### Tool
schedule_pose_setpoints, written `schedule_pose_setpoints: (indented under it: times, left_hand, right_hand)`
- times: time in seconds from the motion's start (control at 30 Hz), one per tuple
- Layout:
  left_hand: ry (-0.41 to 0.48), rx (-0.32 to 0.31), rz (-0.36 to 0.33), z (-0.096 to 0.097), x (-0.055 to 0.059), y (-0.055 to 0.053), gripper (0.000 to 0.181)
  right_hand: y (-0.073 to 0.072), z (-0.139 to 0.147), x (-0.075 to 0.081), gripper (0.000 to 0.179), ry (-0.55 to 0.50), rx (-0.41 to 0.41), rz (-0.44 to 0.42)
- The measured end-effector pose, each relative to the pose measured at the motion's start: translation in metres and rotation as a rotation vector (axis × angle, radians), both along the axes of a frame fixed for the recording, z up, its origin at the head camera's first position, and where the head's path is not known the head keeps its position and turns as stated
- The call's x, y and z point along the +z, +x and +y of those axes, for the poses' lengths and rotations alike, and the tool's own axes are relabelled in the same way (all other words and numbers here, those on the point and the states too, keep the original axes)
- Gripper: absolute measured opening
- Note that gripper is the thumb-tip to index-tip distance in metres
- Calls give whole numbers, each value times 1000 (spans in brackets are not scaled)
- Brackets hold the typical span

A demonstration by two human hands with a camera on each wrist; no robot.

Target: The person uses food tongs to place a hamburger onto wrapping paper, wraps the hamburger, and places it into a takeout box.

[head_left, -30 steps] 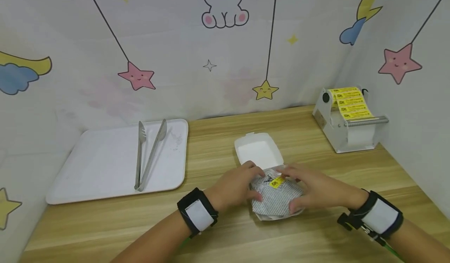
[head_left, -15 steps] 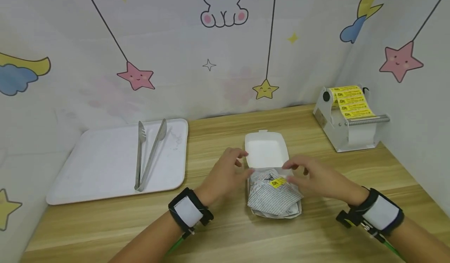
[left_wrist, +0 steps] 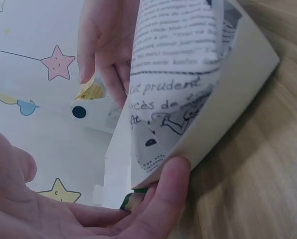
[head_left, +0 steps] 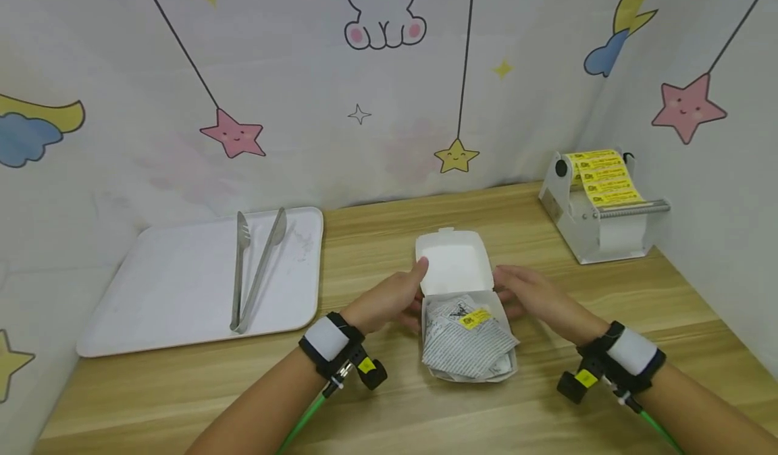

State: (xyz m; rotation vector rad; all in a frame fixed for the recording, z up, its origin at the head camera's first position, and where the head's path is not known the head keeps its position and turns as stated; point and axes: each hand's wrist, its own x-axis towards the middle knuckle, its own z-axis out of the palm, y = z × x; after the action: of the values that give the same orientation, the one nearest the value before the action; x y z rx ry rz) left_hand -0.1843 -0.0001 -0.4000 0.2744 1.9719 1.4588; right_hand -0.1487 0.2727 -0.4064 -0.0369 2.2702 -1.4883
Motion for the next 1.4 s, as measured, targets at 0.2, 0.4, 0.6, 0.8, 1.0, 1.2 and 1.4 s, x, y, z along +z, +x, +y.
schedule_pose_setpoints:
  times: [0.2,0.4,0.6,0.8,1.0,1.2,1.4]
  left_hand:
    - [31,15,-6,0,5,1,73]
    - [40,59,-12,-4,14,2,76]
    - [37,94,15,-11,17,4,81]
    - [30,99,27,-15,16,4,78]
    - [-76,82,85,-15,10,8,44]
    - [-154,73,153,-17,8,13,40]
    - [-156,33,100,-18,9,18,44]
  right_hand:
    - [-1,-1,2,76,-49,12,-7]
    - [0,0,1,75,-75,17,7]
    - [3,3,4,74,-196,45,23]
    - [9,1,6,80,-288,67,23]
    - [13,-8,5,71,-170,62,2]
    - [16,-15,3,69,37,33,34]
    - [26,-24,6,69,83,5,-11]
